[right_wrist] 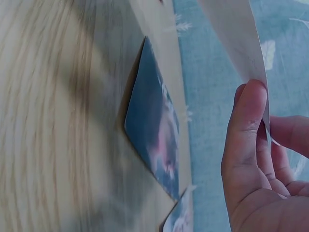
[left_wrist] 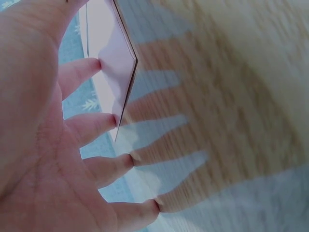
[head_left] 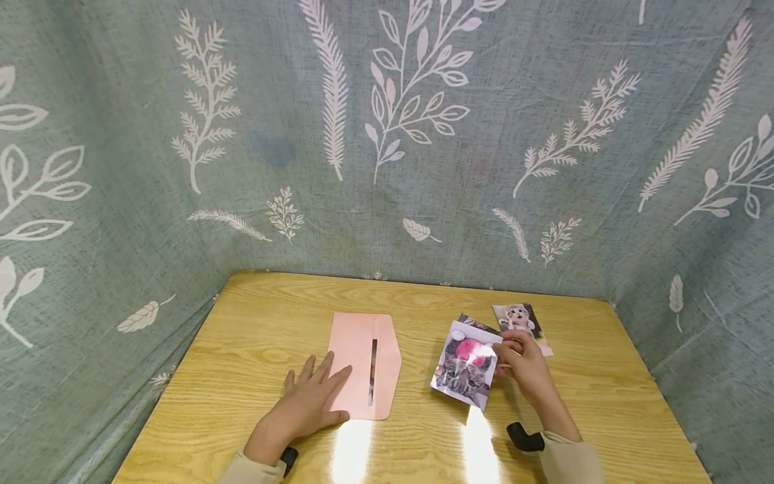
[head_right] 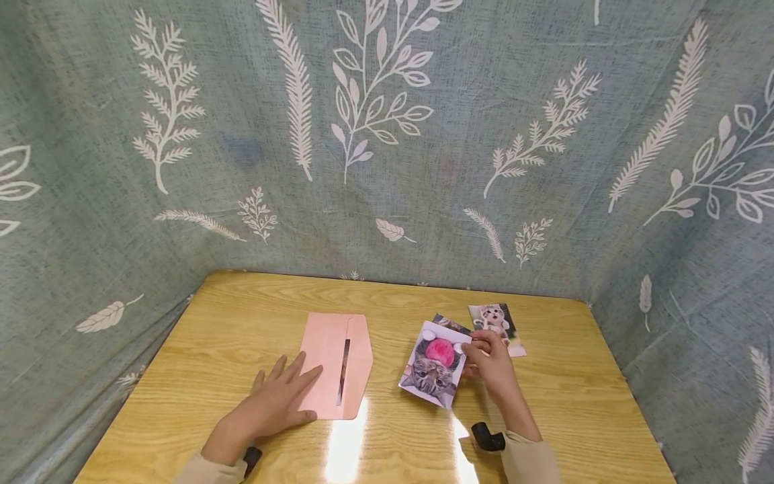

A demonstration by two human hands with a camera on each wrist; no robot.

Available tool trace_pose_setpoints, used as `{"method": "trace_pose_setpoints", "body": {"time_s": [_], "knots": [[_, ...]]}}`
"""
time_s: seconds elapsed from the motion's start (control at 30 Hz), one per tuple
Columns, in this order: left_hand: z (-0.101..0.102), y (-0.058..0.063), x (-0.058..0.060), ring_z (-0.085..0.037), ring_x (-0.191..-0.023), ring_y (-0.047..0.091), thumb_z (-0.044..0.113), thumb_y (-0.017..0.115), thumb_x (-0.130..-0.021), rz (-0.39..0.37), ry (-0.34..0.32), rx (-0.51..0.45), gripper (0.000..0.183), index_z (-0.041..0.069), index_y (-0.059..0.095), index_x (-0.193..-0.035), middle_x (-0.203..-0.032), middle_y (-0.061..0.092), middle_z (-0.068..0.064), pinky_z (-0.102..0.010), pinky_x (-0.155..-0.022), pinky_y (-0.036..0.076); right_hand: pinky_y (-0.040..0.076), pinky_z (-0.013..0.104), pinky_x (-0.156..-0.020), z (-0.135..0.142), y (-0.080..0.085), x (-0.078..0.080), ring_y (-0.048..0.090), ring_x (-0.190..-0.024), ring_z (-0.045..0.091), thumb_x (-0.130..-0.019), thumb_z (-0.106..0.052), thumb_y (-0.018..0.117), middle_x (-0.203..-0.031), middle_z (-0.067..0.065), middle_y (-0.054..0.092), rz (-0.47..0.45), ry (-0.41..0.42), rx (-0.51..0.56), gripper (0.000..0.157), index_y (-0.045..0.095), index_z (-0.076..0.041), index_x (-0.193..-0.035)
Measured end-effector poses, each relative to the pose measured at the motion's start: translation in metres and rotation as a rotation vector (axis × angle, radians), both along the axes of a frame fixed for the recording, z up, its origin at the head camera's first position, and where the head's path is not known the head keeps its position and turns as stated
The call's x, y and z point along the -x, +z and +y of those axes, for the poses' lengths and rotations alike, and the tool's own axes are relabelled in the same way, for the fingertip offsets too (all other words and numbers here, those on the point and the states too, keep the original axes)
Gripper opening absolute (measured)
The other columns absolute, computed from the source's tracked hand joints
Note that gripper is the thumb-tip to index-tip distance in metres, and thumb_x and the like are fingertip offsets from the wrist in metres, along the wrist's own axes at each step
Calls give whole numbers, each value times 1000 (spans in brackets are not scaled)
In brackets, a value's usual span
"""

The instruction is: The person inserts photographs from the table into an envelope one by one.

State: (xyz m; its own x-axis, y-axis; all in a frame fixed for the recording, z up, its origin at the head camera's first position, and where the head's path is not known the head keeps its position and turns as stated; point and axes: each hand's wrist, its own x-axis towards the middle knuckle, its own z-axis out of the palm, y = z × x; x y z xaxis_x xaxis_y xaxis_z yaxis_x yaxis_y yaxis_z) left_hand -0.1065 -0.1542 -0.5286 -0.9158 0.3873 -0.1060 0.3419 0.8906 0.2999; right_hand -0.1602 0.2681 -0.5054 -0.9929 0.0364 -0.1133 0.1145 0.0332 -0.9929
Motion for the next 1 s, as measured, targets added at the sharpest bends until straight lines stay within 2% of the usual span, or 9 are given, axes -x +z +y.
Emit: {"method": "trace_pose_setpoints", "body": {"time_s": [0.3, 0.47, 0.83, 1.0], "knots": [[0, 0, 0, -44, -134, 9, 63, 61, -75, -6, 3, 3, 83, 32, 29, -145, -151, 15, -13, -72, -94, 14, 54, 39, -58, -17, 2, 7, 56, -66, 14, -88, -6, 61, -86, 7, 54, -14, -14, -7, 39, 39, 5, -118], [0, -1, 0, -44, -134, 9, 63, 61, -74, -2, 3, 1, 83, 32, 29, -145, -151, 16, -13, -71, -94, 14, 54, 45, -59, -28, 3, 10, 54, -64, 15, -87, -2, 61, -85, 8, 53, -5, -15, -12, 34, 42, 5, -114], [-1, -2, 0, -44, -134, 8, 64, 60, -74, -11, 1, -9, 84, 32, 28, -145, -152, 14, -12, -72, -94, 13, 54, 46, -58, -51, -1, 19, 56, -60, 18, -87, 0, 59, -87, 12, 52, -1, 25, 37, 34, 40, 5, -116], [-1, -2, 0, -44, -134, 8, 64, 60, -74, -17, 0, -6, 84, 33, 28, -145, -152, 14, -12, -72, -94, 13, 54, 45, -56, -61, -3, 21, 57, -60, 20, -87, -1, 60, -87, 13, 51, 5, 42, 18, 33, 42, 3, -114]]}}
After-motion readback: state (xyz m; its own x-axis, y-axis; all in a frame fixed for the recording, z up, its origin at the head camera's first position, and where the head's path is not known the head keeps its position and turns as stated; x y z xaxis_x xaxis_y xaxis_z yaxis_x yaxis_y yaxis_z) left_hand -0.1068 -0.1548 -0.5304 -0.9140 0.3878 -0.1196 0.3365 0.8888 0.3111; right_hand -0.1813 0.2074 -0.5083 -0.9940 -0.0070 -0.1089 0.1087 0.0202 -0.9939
